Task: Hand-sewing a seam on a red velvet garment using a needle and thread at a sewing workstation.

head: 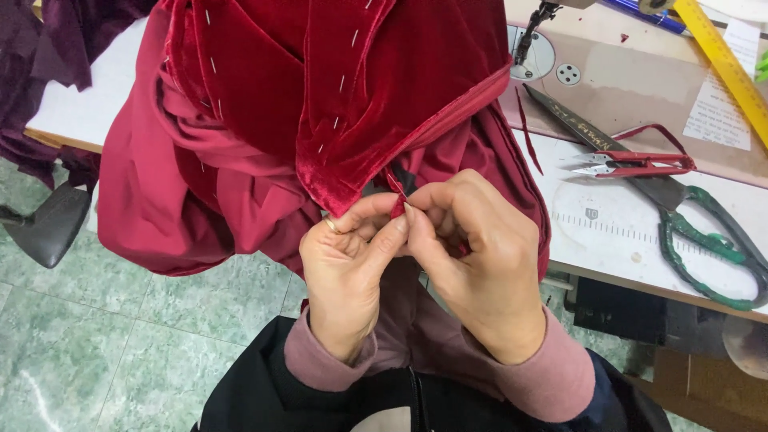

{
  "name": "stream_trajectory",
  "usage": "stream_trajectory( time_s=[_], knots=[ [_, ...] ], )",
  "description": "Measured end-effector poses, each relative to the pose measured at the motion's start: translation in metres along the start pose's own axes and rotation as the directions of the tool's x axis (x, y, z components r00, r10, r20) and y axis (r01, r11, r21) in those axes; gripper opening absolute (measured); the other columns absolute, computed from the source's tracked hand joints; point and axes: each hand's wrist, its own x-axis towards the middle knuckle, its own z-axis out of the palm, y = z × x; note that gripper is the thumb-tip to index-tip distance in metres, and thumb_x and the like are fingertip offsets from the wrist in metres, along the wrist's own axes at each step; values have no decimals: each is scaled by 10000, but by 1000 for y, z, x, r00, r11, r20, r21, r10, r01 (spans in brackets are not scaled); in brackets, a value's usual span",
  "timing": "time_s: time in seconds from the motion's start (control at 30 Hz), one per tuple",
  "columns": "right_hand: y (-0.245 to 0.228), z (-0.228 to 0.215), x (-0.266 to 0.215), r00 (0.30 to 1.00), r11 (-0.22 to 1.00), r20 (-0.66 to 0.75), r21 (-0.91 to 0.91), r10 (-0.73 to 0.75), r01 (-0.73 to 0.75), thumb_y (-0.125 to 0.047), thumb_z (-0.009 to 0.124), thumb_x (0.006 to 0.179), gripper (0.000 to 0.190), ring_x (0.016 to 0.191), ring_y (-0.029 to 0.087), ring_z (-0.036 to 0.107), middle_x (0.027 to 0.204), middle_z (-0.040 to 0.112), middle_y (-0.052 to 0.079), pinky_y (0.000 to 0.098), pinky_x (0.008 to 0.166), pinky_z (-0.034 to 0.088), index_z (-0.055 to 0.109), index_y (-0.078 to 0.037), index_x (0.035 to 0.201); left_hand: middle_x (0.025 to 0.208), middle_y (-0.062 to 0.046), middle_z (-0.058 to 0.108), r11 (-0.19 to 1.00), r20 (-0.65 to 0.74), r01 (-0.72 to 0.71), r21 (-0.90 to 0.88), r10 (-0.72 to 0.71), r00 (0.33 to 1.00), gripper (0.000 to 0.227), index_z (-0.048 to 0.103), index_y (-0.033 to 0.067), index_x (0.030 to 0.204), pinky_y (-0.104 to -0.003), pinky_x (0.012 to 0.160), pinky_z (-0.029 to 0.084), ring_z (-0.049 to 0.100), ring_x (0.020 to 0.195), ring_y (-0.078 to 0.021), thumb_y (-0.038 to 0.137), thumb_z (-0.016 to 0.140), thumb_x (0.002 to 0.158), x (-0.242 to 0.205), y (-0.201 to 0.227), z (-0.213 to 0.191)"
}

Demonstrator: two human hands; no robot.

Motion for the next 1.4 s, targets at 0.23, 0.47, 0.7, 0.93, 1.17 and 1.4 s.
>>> stream_trajectory(
  time_s=[0.23,0.47,0.7,0.93,1.17,1.4],
  knots=[
    [14,-2,0,949,936,169,191,266,-296,-9,625,873,26,563,67,485,761,577,37,178,479,400,623,-27,855,882,-196,715,1000,-2,12,-8,-12,1000,201,676,-55,1016,-387,664,680,725,807,-263,-30,695,818,0,-2,-7],
    [25,-6,3,798,656,426,462,426,-597,-74,619,912,43,652,69,573,754,596,24,184,596,511,606,-34,899,966,-171,671,998,92,-35,57,30,995,188,677,-38,1026,-352,701,684,708,847,-265,-19,685,840,1,4,-12],
    [26,-3,6,889,820,341,381,304,-427,-72,579,942,64,616,48,473,766,512,3,171,534,400,563,-52,883,944,-164,667,979,88,-71,191,55,995,163,680,-45,995,-296,655,682,699,798,-211,13,683,843,2,8,-8],
    [23,-1,3,916,868,271,324,295,-376,-35,593,915,47,572,49,455,788,535,21,170,489,375,578,-41,871,848,-192,710,986,38,-27,163,21,999,163,684,-54,973,-337,573,687,716,767,-235,32,685,834,7,5,-9],
    [24,-29,11,944,900,195,301,265,-314,-41,572,947,28,754,105,499,892,532,55,203,658,425,554,-22,935,924,-125,671,974,21,-28,226,24,999,148,663,-44,965,-236,426,600,651,622,-152,49,669,850,10,-5,-13],
    [3,-47,17,948,926,45,205,315,-318,-26,524,979,117,611,135,594,743,660,138,194,578,444,472,9,1078,933,-114,708,944,-48,27,329,-11,999,182,681,-8,930,-206,375,518,574,421,-126,143,691,829,8,3,-8]
  ],
)
